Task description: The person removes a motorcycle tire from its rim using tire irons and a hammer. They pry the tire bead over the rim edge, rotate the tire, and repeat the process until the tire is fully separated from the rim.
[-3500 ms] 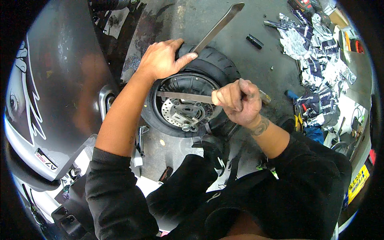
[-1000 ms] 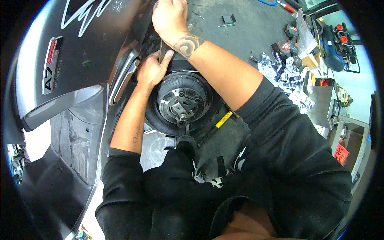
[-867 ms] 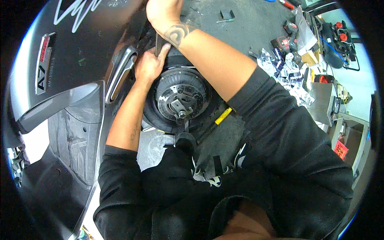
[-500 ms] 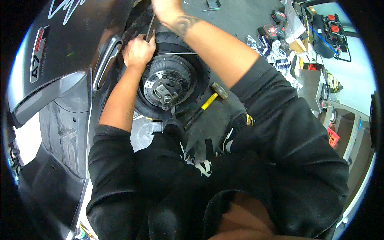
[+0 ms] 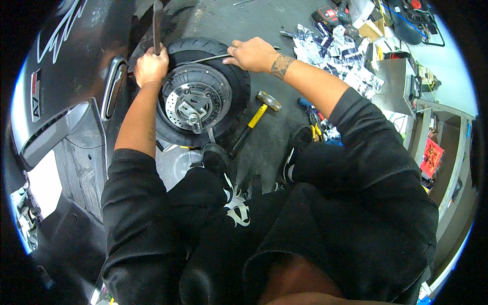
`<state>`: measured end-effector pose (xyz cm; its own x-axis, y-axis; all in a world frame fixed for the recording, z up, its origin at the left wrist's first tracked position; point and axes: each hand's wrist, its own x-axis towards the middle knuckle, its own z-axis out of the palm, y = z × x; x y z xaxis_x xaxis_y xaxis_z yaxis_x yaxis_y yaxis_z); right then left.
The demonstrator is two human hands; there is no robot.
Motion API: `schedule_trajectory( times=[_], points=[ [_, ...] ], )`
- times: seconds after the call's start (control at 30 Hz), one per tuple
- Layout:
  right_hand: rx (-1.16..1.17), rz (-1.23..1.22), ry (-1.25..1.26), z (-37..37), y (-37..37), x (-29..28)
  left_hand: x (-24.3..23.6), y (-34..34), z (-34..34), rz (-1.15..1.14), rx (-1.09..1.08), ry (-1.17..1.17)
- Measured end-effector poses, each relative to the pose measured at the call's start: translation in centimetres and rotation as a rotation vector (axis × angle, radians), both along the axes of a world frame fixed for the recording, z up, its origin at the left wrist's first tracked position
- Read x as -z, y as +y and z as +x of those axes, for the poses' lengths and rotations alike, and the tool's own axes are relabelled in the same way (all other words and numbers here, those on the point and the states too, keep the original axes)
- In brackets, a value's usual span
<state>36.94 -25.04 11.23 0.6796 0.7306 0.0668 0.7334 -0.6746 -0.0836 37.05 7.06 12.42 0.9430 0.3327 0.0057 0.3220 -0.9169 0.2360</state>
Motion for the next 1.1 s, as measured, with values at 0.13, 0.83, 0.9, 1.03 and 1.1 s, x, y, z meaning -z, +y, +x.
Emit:
schedule_trajectory(
  times=[0.13, 0.83, 0.9, 1.03, 1.1],
  points=[
    [-0.048, -0.099, 0.04, 0.1, -1.1, -1.0, 0.4, 0.1, -0.1, 0.031, 0.009, -0.034],
    [0.346, 0.468, 0.417, 3.3, 9.8, -8.0, 0.2, 0.7, -0.4, -0.081, 0.077, -0.023],
    [0.111, 0.675, 0.474, 5.5, 14.2, -9.0, 0.2, 1.0, -0.2, -0.081, 0.091, 0.018],
    [0.143, 0.49, 0.692, 7.3, 18.7, -5.8, 0.2, 1.3, -0.4, -0.192, 0.129, 0.023],
    [0.101, 0.522, 0.764, 7.5, 19.7, -3.4, 0.0, 1.0, -2.6, -0.193, 0.153, -0.176]
  ],
)
